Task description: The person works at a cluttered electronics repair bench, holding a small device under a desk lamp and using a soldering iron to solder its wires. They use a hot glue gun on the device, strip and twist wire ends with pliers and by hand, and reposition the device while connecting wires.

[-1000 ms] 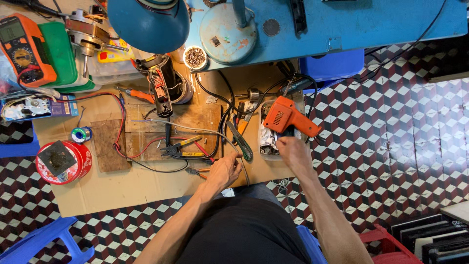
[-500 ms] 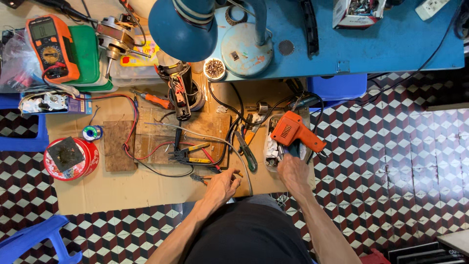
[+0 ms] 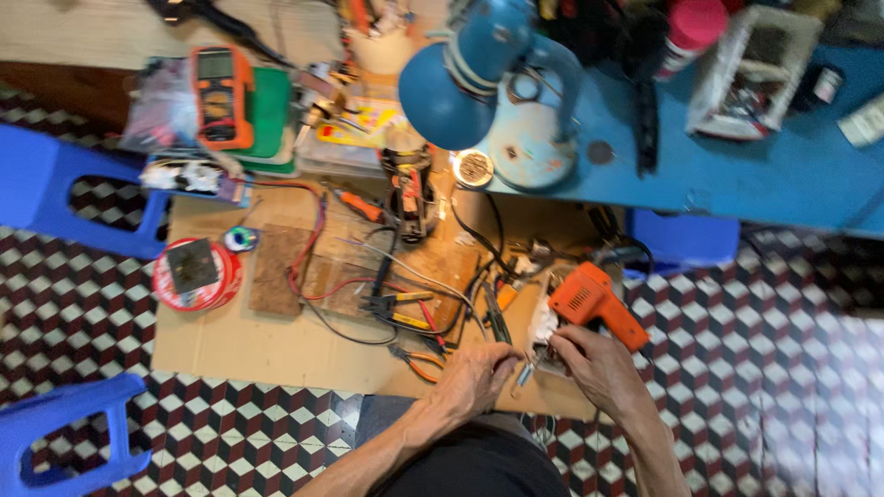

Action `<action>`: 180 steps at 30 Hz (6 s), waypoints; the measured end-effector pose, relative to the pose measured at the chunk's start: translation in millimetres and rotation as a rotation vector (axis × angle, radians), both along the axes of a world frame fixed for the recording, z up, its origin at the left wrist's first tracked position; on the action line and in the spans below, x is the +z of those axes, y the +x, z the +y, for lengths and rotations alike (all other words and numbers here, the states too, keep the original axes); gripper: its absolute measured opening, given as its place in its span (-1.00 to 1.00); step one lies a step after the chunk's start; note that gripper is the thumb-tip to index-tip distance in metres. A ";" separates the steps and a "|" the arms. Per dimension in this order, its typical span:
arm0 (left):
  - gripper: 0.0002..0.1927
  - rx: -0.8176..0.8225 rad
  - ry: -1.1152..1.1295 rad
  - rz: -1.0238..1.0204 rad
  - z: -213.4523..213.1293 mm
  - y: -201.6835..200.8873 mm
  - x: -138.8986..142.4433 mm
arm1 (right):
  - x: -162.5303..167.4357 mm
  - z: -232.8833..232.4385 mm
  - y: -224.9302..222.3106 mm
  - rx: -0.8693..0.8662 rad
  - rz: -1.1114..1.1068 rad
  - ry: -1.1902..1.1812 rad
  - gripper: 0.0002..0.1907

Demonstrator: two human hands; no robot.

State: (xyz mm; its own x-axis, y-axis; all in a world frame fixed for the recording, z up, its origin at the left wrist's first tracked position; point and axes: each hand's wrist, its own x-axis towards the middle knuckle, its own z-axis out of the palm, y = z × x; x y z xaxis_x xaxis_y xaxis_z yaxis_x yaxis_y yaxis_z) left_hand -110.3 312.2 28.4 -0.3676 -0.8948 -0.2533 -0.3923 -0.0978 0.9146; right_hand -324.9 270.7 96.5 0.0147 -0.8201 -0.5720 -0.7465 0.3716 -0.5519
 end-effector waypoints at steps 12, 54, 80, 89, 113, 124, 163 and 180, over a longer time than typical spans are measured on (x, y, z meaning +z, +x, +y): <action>-0.57 0.649 0.185 -0.054 1.5 99.1 -79.0 | -79.5 36.2 -30.0 -0.406 -0.076 0.127 -0.64; -0.59 0.679 0.357 0.488 -110.3 144.8 64.8 | -142.6 -29.2 -40.4 0.130 0.791 -0.185 -0.13; -0.56 0.611 0.223 0.191 -121.0 156.1 63.2 | -22.7 -22.7 87.6 0.256 -0.085 -1.019 -0.68; -0.58 0.654 0.234 0.332 -119.7 157.7 50.8 | 31.1 -26.9 145.9 -0.347 -0.884 -0.229 -0.59; -0.61 0.602 0.320 0.260 -128.6 157.3 66.0 | -52.7 -114.5 109.7 -0.229 -0.291 -0.472 -0.77; -0.63 0.615 0.310 0.320 -125.5 155.6 56.3 | -25.8 -111.4 116.9 -0.334 -0.313 -0.315 -0.67; -0.63 0.650 0.348 0.408 -131.7 159.8 47.4 | 12.4 -73.5 161.5 -0.401 -0.749 -0.187 -0.80; -0.64 0.633 0.378 0.384 -140.5 161.1 48.1 | 13.4 -76.9 164.1 -0.408 -0.711 -0.166 -0.80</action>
